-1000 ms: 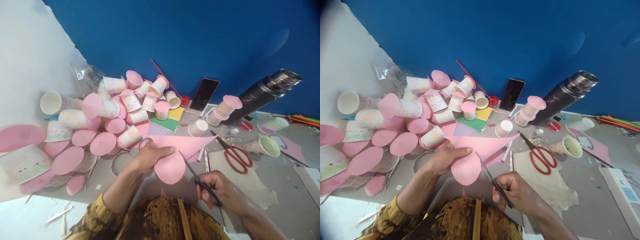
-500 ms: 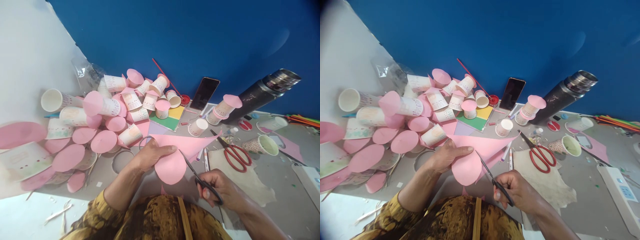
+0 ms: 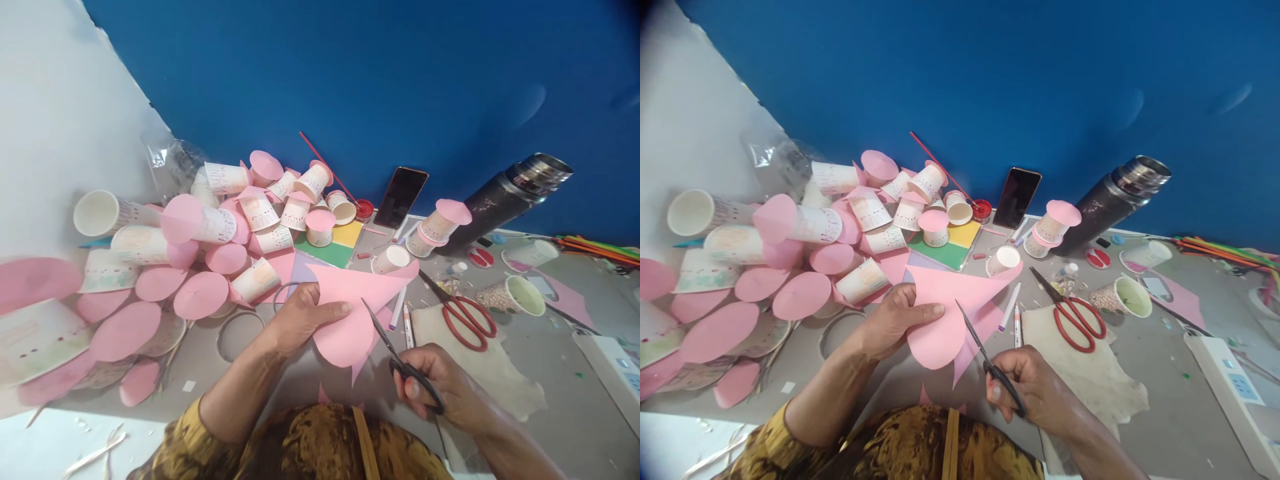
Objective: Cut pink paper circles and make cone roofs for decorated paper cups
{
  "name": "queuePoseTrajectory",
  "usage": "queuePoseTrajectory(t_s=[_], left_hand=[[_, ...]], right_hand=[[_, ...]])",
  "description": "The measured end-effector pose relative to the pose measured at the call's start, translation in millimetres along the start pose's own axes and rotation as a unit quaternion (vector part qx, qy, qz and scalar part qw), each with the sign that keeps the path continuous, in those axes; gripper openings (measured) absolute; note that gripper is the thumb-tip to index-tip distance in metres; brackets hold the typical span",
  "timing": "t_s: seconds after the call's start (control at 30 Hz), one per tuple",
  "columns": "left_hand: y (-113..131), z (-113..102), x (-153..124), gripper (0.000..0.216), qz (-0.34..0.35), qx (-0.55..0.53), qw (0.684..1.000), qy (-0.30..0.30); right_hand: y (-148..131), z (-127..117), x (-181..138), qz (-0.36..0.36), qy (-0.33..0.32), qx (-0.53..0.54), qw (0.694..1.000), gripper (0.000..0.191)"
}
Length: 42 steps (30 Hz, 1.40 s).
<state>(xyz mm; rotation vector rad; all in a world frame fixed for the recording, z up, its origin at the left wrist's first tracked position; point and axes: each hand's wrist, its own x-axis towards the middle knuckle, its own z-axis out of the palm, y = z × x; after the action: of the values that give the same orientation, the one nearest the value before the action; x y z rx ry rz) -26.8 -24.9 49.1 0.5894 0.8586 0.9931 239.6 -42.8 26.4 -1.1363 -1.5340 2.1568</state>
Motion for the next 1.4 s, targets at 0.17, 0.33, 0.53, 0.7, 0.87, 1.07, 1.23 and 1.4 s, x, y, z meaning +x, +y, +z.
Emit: queuePoseTrajectory(t_s=[0.17, 0.33, 0.53, 0.7, 0.87, 1.07, 1.23, 1.4], left_hand=[[2.0, -0.2, -0.2, 0.039, -0.014, 0.001, 1.0, 0.017], [3.3, -1.4, -1.0, 0.036, -0.025, 0.015, 0.999, 0.027], [5.6, -1.4, -2.2, 0.032, -0.024, 0.033, 0.999, 0.021], [6.4, -0.8, -2.0, 0.031, -0.012, 0.047, 0.999, 0.007], [5.2, 0.9, -1.6, 0.028, -0.024, 0.053, 0.998, -0.025], [5.5, 0.1, -3.3, 0.029, -0.031, 0.077, 0.996, -0.014], [7.9, -2.2, -4.8, 0.026, -0.03, 0.108, 0.994, -0.013], [9.8, 0.5, -6.0, 0.025, -0.028, 0.132, 0.991, -0.018]], right_hand=[[1.4, 1.6, 0.0, 0.001, 0.001, 0.003, 1.0, 0.06], [0.7, 2.8, 0.3, 0.012, 0.0, -0.003, 1.0, 0.062], [2.8, 1.5, -1.1, 0.018, -0.006, -0.015, 1.0, 0.062], [1.1, 3.3, -2.1, 0.037, -0.003, -0.016, 0.999, 0.063], [-6.6, 5.9, -0.3, 0.055, 0.001, -0.008, 0.998, 0.066], [-4.4, 4.3, -0.3, 0.043, 0.0, -0.024, 0.999, 0.067], [1.7, 2.1, -2.2, 0.041, -0.011, -0.014, 0.999, 0.062], [-3.9, 2.3, -2.6, 0.056, -0.01, -0.028, 0.998, 0.064]])
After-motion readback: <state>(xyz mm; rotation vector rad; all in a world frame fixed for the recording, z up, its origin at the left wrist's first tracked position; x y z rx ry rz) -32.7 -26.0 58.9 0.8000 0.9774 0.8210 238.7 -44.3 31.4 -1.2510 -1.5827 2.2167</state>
